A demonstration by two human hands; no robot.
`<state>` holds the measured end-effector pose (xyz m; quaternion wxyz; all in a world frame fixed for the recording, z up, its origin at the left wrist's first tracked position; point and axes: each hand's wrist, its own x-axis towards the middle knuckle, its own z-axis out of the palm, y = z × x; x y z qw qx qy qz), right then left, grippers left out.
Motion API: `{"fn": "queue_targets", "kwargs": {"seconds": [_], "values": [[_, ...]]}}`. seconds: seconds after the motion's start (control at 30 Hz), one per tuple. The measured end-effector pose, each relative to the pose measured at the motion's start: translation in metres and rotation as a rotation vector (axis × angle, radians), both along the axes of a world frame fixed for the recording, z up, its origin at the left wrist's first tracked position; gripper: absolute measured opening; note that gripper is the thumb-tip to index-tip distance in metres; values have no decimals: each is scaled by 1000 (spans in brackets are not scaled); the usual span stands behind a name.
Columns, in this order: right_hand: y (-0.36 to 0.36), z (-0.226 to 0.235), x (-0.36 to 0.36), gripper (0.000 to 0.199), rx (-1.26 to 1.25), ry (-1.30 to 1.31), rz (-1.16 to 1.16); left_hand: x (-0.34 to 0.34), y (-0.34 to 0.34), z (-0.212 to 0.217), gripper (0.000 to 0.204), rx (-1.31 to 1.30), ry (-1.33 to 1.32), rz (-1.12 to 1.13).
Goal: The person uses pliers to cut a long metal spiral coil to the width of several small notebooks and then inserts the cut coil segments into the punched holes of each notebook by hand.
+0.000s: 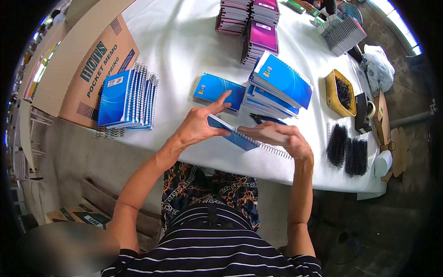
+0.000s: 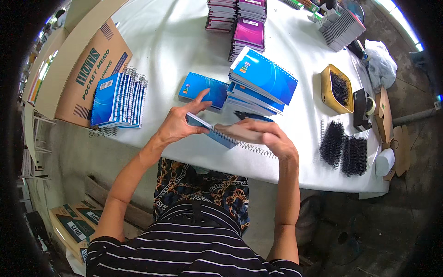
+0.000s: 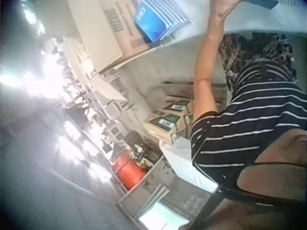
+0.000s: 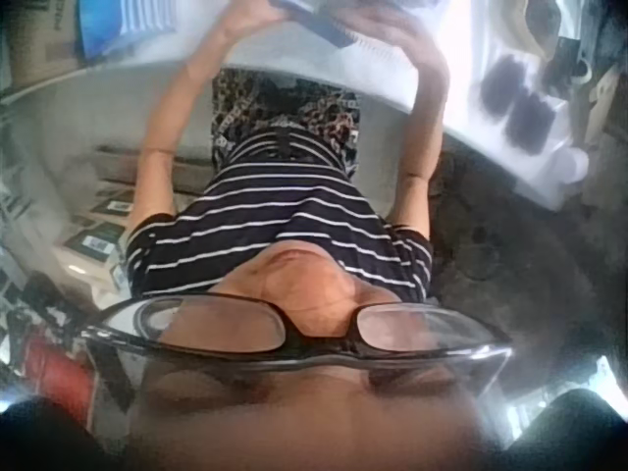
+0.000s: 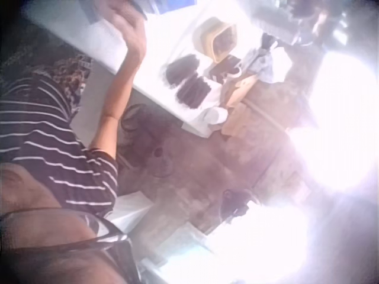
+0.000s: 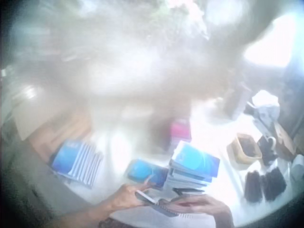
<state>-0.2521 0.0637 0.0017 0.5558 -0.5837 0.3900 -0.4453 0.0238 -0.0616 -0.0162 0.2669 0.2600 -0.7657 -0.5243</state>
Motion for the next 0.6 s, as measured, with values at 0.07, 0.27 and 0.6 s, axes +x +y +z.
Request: {"fn": "queue_targets", "kwargs": {"seconds": [0.07, 0.27, 0.6], "values": [[-11, 17, 20, 70, 112, 365, -36, 2, 1, -7, 107, 112, 38, 18], [-11, 25, 21, 66, 86, 268, 39, 2, 7, -23, 102, 135, 77, 37], [-23, 13, 32, 62, 112, 62, -26, 3, 3, -23, 98, 131, 56, -2]]}}
